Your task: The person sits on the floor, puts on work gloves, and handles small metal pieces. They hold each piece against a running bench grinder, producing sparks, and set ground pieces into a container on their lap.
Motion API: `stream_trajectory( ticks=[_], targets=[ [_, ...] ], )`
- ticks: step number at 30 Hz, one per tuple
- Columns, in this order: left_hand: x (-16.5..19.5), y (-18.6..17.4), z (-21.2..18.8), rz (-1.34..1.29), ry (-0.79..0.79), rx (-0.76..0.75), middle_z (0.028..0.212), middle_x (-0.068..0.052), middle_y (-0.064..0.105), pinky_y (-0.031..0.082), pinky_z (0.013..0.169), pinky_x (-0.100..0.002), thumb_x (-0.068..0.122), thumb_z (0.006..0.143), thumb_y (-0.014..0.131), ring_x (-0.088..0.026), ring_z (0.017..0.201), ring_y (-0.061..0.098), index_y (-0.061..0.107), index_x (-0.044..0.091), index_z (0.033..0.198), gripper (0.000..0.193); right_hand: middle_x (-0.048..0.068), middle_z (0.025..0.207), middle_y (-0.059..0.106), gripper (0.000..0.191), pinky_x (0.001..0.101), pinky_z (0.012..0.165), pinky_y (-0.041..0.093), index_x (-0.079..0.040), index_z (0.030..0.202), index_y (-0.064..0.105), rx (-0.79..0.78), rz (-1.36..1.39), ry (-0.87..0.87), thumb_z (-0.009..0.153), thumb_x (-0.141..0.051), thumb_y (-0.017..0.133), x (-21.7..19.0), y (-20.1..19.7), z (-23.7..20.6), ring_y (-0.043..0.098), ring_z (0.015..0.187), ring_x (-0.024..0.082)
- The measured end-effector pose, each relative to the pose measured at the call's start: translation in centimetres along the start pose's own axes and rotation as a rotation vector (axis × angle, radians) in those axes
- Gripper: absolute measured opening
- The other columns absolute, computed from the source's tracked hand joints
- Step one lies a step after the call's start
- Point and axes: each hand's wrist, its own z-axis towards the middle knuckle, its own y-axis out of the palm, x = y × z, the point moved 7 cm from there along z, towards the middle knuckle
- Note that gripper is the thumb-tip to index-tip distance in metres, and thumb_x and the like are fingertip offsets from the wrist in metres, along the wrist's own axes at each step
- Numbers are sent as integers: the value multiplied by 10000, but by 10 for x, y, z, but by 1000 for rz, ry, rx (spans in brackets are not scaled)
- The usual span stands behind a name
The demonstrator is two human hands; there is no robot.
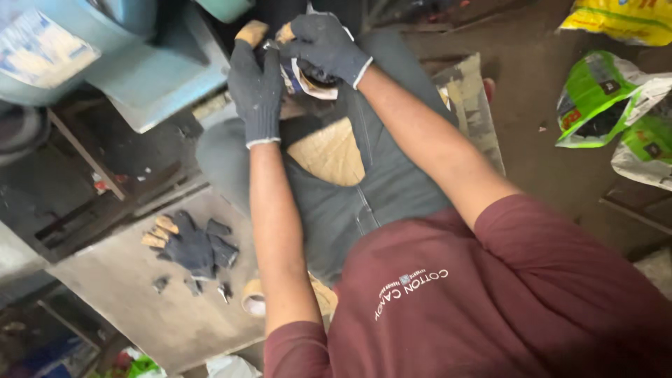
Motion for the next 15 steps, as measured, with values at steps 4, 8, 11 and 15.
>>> stream_trajectory(
  ticks=[4,8,11,15],
  targets=[
    [4,-4,-4,-285,37,-79,1178,-118,768,546,993,-311,111,935,710,-187,1090,726,713,-39,1170,278,183,981,718,434,366,742,528,44,1120,650,178,-152,144,857,-221,872,0,-13,-15,681,861,285],
    [-10,5,3,-463,-22,-150,1187,-113,765,537,1009,-307,115,938,708,-181,1090,713,714,-41,1195,301,139,976,731,242,363,785,536,5,1116,657,14,207,286,1014,-207,713,20,11,-21,685,875,229],
    [-27,10,6,-349,-100,-132,1051,-105,804,577,909,-309,188,940,703,-178,972,762,744,-21,1122,280,136,991,734,237,363,779,536,3,1116,672,-14,354,382,1029,-218,660,34,21,-20,681,880,218],
    [-43,16,7,-101,-147,-77,934,-185,756,542,773,-379,320,991,648,-314,828,722,717,-14,1033,344,137,960,722,255,369,764,529,22,1079,700,1,120,314,1029,-227,680,40,18,-4,688,861,214]
  ],
)
